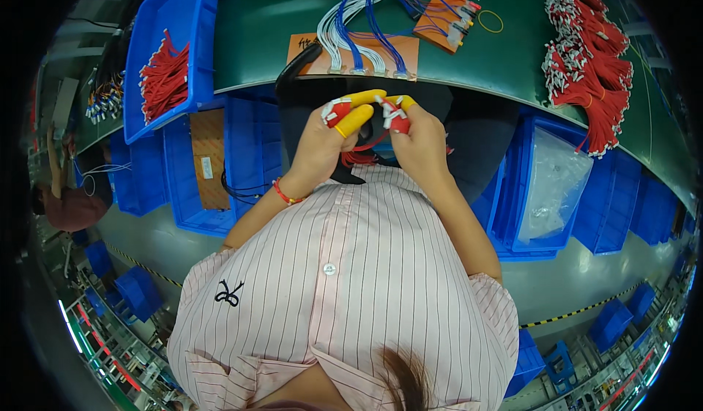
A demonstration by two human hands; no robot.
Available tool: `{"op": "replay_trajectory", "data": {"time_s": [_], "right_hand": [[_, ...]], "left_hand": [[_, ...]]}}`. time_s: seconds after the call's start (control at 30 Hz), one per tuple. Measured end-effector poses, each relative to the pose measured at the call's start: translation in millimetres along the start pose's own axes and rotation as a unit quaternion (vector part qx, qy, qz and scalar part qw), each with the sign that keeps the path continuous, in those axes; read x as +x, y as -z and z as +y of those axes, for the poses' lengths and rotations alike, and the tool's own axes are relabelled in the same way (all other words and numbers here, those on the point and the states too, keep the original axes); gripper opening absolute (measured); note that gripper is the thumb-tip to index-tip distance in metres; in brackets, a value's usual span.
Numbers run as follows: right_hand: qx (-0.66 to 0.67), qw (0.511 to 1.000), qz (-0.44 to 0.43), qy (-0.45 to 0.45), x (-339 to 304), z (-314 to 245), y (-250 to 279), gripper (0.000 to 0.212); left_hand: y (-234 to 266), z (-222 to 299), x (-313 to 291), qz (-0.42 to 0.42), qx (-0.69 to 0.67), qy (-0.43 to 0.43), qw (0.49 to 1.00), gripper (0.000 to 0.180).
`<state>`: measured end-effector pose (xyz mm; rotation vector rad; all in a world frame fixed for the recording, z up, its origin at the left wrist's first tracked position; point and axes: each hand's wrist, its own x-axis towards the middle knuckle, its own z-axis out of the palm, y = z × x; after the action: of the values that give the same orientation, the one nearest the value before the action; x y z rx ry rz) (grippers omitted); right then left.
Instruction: Assembling red wire harnesses by inserting bundles of wires into connectors at a production station.
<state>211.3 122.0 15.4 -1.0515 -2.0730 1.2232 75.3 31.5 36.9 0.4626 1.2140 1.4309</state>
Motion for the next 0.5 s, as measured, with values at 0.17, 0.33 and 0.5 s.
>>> {"op": "replay_trajectory", "data": {"time_s": [0.17,0.33,0.5], "right_hand": [[-0.231,0.964,-0.01,0.132,-3.8,-2.0,-3.5,0.021],[-0.308,0.938,-0.008,0.159,-3.7,-2.0,-2.0,0.027],[-0.337,0.928,0.006,0.16,-3.4,-4.4,-1.3,0.026]], "left_hand": [[-4.3,-20.9,2.8,0.01,0.008,0.006,1.0,0.027],[1.5,-24.6,6.4,-0.01,0.066,-0.051,0.997,0.031],[3.7,-28.8,8.1,-0.037,0.17,-0.137,0.975,0.034]]}}
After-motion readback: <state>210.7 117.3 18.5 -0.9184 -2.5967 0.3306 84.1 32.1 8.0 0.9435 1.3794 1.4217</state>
